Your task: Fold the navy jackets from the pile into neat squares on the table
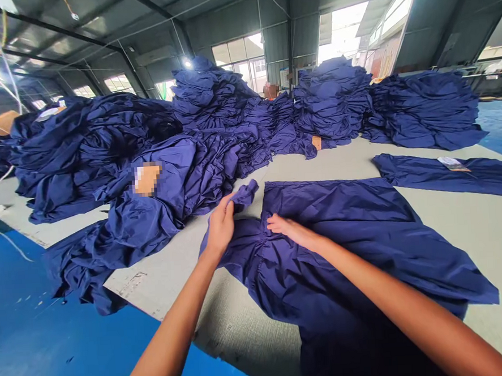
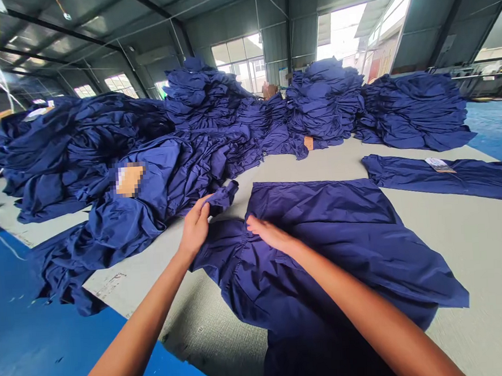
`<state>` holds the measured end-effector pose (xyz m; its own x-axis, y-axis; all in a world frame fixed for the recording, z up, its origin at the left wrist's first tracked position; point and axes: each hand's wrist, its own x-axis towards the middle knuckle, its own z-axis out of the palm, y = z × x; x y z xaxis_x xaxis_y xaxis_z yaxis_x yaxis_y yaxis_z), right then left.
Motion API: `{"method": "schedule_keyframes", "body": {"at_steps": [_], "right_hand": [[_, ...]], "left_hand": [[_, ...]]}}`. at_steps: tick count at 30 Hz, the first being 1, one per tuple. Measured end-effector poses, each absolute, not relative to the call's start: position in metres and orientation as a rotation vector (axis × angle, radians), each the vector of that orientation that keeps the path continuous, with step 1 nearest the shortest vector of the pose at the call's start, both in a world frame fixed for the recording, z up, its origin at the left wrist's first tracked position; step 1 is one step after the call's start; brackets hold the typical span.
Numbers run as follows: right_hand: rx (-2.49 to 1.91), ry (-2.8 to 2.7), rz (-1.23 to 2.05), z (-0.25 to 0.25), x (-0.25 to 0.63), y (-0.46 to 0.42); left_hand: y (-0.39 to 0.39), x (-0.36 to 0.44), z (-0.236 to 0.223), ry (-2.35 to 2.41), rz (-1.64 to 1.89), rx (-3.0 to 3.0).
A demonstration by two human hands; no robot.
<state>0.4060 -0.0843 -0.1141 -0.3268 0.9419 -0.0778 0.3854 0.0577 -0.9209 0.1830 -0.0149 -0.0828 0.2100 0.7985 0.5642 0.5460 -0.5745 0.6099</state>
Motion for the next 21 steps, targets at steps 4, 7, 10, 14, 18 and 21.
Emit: {"method": "schedule_keyframes", "body": {"at_steps": [4,7,10,14,18,21], "right_hand": [[-1.04,-1.127,1.499,-0.077,0.44,-0.102],[-1.209,-0.926,1.333,-0.062,0.464,-0.122],[-1.43,-0.731,1.106,-0.054,0.488,-0.146],[-1.344,-0.629,0.955,-0.044,0.536,-0.186],[-1.449,-0.7,0.836,-0.061,0.608,-0.224],[-1.693,-0.745,0.864,-0.091,0.647,-0.238]], "left_hand": [[-0.078,0.245,-0.076,0.899,1.031,2.454],[-0.111,0.275,-0.082,0.576,0.738,2.757],[-0.124,0.284,-0.094,0.538,0.696,2.997],[-0.119,0.263,-0.114,0.772,0.621,3.198],[-0.105,0.228,-0.135,0.947,0.467,3.276],[-0.096,0.211,-0.15,1.037,0.366,3.204]]}}
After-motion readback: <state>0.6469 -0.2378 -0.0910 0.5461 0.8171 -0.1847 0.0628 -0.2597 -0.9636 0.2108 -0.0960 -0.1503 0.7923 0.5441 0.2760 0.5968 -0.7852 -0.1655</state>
